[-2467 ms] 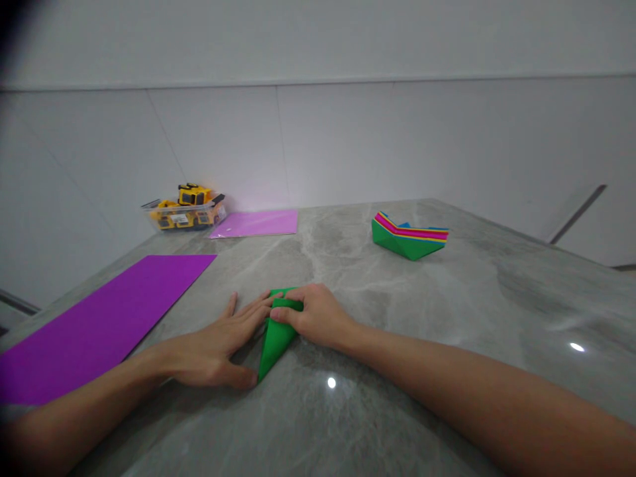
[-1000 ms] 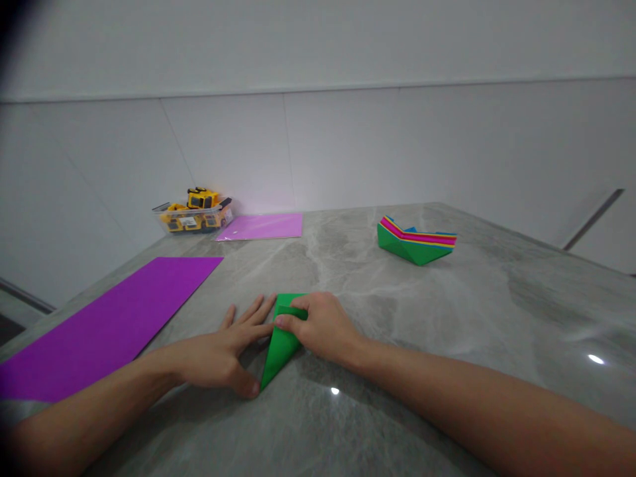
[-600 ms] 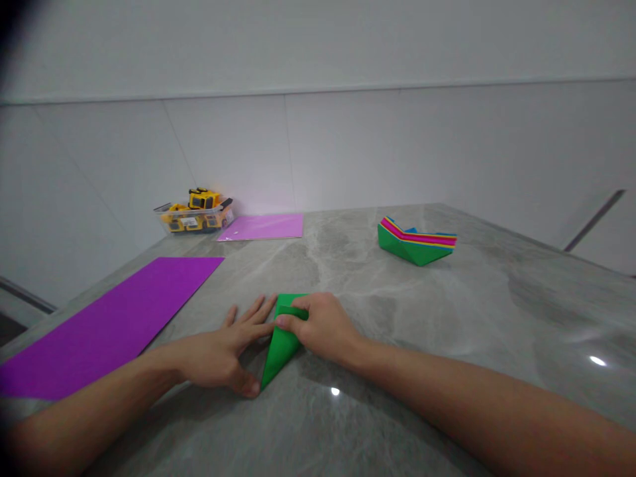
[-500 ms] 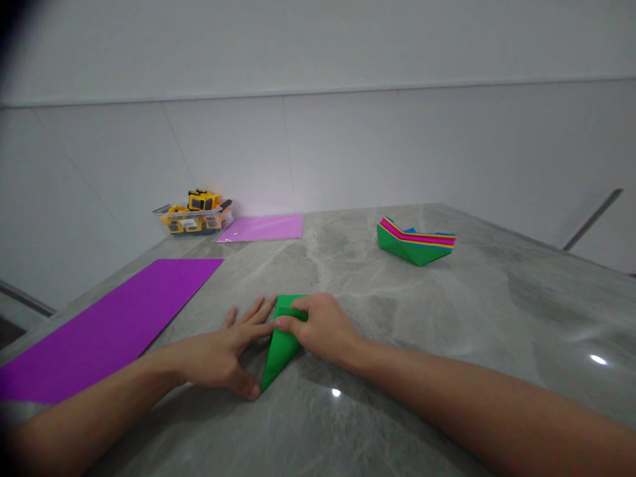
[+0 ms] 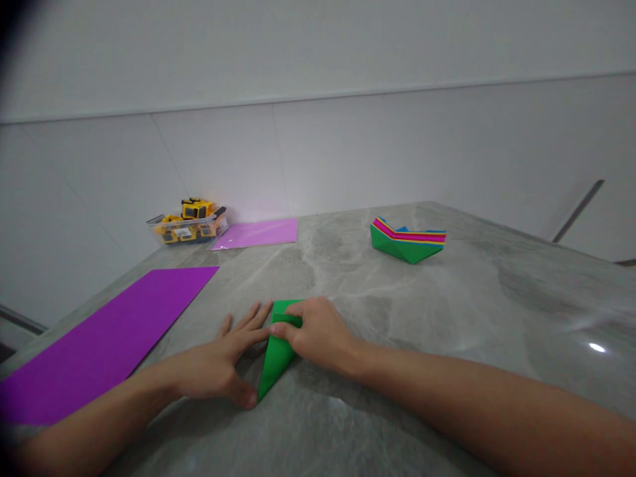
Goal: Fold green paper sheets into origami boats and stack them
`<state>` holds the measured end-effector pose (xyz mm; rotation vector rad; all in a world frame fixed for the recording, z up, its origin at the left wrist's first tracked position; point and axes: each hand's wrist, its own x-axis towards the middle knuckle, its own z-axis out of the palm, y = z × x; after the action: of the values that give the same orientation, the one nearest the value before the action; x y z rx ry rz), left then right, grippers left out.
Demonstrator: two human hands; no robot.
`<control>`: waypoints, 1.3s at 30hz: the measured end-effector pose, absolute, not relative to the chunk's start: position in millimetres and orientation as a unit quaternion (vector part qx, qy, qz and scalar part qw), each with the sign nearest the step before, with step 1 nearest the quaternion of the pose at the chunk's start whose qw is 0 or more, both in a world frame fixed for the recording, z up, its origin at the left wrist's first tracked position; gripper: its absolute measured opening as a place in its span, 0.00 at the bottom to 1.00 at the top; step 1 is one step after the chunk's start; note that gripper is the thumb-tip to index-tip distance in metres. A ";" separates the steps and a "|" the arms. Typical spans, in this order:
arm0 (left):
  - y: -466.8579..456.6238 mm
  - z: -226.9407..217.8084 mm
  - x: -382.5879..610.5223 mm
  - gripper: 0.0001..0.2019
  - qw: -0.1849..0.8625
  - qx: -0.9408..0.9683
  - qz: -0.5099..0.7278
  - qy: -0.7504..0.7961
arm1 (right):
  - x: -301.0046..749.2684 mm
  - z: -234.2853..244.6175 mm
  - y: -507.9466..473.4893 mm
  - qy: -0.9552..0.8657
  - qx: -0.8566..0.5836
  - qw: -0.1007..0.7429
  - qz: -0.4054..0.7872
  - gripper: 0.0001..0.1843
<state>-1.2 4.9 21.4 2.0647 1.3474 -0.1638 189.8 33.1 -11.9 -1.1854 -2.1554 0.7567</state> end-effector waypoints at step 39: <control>-2.0 6.5 2.4 0.17 0.725 0.280 0.426 0.464 | 192.0 -13.9 29.9 -0.723 -0.375 0.473 0.335 0.21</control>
<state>2.4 -2.0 6.5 0.6178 1.0229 0.9400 192.0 29.9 -13.9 -0.9167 -1.7698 0.8206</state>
